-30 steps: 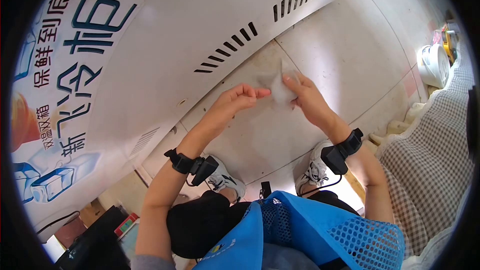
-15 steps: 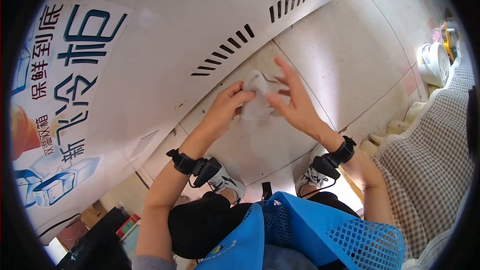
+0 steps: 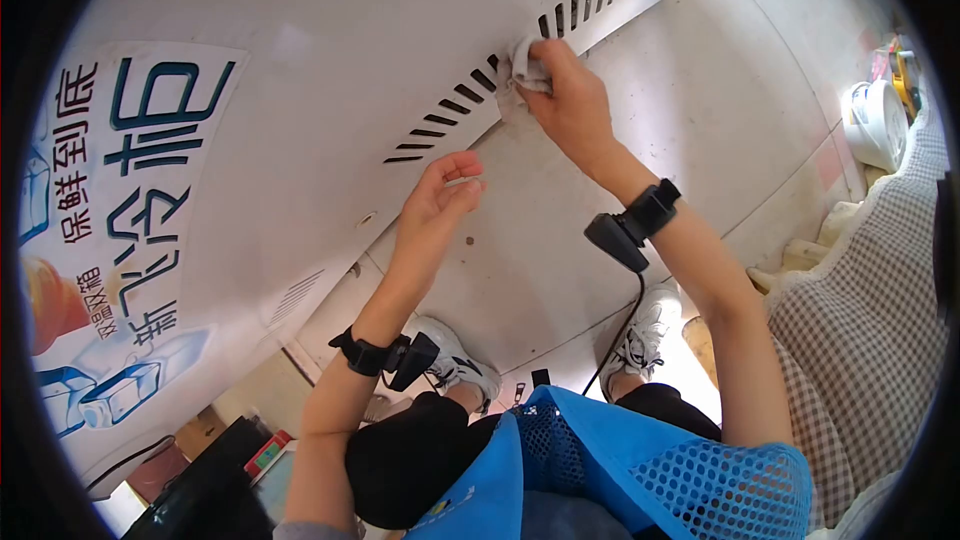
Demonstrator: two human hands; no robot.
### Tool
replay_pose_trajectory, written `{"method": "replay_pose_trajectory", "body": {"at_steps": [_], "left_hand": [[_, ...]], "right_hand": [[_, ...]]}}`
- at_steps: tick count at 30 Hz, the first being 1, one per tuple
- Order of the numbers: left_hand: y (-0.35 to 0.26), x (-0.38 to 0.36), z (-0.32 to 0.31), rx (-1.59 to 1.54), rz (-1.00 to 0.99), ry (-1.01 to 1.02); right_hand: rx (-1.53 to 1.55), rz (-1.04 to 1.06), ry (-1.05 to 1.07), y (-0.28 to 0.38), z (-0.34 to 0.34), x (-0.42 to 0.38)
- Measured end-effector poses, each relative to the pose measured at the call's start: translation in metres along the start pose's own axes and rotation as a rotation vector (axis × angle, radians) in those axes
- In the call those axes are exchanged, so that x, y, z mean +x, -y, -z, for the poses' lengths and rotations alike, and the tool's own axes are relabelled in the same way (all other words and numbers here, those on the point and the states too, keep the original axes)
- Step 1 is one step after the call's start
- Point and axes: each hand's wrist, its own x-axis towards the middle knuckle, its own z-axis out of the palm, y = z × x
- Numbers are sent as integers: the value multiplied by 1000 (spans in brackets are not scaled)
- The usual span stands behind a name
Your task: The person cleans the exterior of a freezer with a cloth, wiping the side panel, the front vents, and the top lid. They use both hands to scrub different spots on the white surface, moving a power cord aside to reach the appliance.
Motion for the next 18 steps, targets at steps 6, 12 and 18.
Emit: {"method": "replay_pose_trajectory", "body": {"at_steps": [6, 12, 18], "left_hand": [[15, 3, -1, -21, 76, -1], [18, 8, -1, 5, 89, -27], [15, 12, -7, 7, 120, -13]], "right_hand": [[-66, -228, 216, -50, -22, -29], [112, -157, 72, 2, -11, -6], [8, -251, -20, -9, -8, -4]]}}
